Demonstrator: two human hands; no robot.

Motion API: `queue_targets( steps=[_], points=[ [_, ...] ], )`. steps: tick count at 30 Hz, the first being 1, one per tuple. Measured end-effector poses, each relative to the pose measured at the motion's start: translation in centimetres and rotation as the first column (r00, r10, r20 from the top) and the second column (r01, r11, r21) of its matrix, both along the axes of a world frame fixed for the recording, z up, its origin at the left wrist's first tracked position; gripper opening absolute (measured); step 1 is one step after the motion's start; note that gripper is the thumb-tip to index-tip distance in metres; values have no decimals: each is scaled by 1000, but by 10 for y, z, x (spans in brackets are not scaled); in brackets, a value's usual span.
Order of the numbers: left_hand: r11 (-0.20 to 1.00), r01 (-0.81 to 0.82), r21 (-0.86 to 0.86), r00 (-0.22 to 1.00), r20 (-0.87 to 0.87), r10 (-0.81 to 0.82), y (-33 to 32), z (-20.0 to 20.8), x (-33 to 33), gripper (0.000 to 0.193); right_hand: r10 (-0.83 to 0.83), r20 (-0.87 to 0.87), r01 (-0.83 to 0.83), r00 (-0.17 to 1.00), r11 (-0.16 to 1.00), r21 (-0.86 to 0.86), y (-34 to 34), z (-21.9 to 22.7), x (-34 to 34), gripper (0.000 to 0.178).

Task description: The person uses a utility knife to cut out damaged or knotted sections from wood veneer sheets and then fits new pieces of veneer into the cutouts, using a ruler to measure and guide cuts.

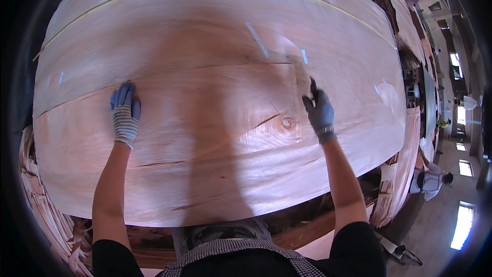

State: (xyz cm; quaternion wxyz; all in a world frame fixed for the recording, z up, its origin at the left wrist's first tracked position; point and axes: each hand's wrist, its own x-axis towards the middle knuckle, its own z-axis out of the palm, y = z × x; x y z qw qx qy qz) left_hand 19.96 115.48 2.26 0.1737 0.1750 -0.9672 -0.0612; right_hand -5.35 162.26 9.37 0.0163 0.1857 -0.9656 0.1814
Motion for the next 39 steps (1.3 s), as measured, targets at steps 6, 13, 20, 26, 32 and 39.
queue_targets(
  steps=[6,13,20,26,32,39],
  points=[
    [994,68,85,997,-42,-65,-5,8,-26,41,330,236,-253,914,918,-304,-51,-42,-117,59],
    [986,-6,167,976,-215,42,-13,-2,-3,34,80,389,-45,918,994,-98,-30,30,31,29],
    [963,-36,267,987,-141,76,-13,15,14,41,256,938,-15,-232,964,-266,27,75,314,38],
    [983,-184,14,953,-243,182,-149,81,88,50,141,984,-42,-109,988,-146,-73,113,369,45],
    [683,-398,-613,875,-31,483,-331,209,322,43,248,956,-384,155,907,-173,-186,118,400,41],
    [316,-701,-640,251,194,948,-264,148,635,34,550,796,-626,253,720,-298,-262,101,464,33]
  ],
)
